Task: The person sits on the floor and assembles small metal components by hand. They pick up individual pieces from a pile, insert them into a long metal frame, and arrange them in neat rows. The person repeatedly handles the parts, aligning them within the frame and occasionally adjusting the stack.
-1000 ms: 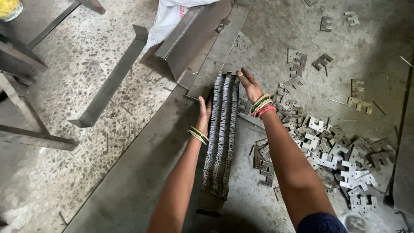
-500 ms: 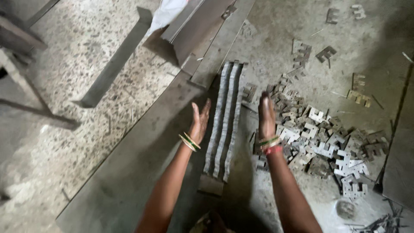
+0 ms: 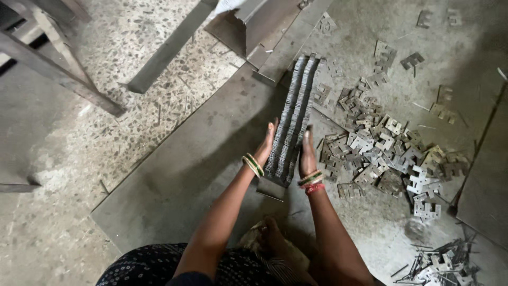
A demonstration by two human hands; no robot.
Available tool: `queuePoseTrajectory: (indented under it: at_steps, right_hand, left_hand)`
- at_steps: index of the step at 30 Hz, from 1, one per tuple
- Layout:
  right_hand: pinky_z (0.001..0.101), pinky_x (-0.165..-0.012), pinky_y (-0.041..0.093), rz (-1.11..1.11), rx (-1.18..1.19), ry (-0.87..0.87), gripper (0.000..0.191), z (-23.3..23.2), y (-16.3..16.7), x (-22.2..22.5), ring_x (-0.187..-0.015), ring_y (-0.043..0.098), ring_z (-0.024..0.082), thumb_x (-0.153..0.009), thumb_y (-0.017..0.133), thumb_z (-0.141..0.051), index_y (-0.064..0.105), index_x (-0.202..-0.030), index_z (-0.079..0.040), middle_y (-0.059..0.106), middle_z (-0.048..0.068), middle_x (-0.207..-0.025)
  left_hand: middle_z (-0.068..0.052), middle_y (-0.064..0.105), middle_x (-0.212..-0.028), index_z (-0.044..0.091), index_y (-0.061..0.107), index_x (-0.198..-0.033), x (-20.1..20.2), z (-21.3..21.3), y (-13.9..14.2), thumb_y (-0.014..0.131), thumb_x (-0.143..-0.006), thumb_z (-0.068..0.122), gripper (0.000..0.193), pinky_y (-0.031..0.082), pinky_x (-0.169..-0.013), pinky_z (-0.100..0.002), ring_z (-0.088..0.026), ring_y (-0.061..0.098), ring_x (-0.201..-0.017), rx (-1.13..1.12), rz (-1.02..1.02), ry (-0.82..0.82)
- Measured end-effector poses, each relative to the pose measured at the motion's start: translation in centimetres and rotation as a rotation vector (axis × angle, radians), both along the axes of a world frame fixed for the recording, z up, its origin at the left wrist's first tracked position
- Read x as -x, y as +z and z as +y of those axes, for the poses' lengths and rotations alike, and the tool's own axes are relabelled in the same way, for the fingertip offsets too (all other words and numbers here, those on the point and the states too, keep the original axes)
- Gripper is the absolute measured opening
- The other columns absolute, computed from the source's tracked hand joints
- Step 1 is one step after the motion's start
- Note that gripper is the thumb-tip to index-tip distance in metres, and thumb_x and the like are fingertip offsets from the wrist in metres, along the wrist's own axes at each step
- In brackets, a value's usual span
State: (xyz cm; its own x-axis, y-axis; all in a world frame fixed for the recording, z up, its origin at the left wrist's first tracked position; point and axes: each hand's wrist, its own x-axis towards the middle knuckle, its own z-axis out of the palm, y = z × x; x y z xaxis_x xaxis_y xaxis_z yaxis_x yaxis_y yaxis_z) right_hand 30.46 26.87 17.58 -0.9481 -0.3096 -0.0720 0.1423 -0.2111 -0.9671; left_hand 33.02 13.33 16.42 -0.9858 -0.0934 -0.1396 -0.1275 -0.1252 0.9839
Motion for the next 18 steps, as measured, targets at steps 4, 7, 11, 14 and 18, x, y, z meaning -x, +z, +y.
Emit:
queuePoseTrajectory:
  at_steps: [4,7,11,14,18]
  right_hand:
    - [0.0347,-0.126,0.011,-0.024,0.005,-0.146,0.082,2.1,3.0,-5.1,-0.159,0.012,0.025,-0.105,0.036,-0.053,0.014,-0.162,0.001,0.014,0.017,-0.172]
    - [0.0346,-0.126,0.013,0.018,-0.092,-0.165,0.086,2.1,5.2,-8.5,-0.159,0.015,0.026,-0.103,0.038,-0.057,0.016,-0.162,0.001,0.016,0.018,-0.172]
    - [0.0356,-0.126,0.013,-0.002,-0.209,-0.036,0.094,2.3,8.3,-11.3,-0.159,0.014,0.027,-0.099,0.041,-0.063,0.013,-0.162,0.001,0.015,0.018,-0.172]
    - [0.0371,-0.126,0.014,0.15,-0.419,0.067,0.093,4.5,10.4,-13.1,-0.159,0.012,0.029,-0.1,0.044,-0.059,0.009,-0.162,0.0,0.012,0.019,-0.171]
    - [0.0378,-0.125,0.023,0.71,-0.801,0.253,0.092,8.3,12.6,-16.6,-0.158,0.014,0.032,-0.094,0.056,-0.039,0.01,-0.164,-0.001,0.01,0.021,-0.171]
  left_hand:
    - [-0.009,0.005,-0.175,0.006,0.009,-0.165,-5.9,1.4,2.7,0.019,-0.104,0.064,0.084,0.002,-0.128,-0.034,-0.02,0.0,-0.16,0.044,0.025,-0.008]
    - [-0.008,0.004,-0.174,0.006,0.009,-0.164,-8.6,2.5,4.9,0.018,-0.105,0.06,0.08,0.003,-0.127,-0.034,-0.02,0.001,-0.16,0.071,-0.031,-0.027]
    - [-0.011,0.005,-0.174,0.005,0.008,-0.164,-10.7,3.4,8.4,0.022,-0.103,0.065,0.087,0.006,-0.128,-0.035,-0.022,0.004,-0.16,0.06,-0.024,-0.005]
    - [-0.013,0.005,-0.172,0.009,0.001,-0.165,-13.0,3.3,11.7,0.039,-0.092,0.074,0.105,0.013,-0.125,-0.037,-0.026,0.008,-0.158,0.268,-0.175,-0.081]
    - [-0.018,-0.001,-0.17,0.009,-0.002,-0.162,-18.3,2.4,15.7,0.085,-0.072,0.051,0.132,0.019,-0.126,-0.039,-0.031,0.009,-0.157,0.689,0.058,-0.281]
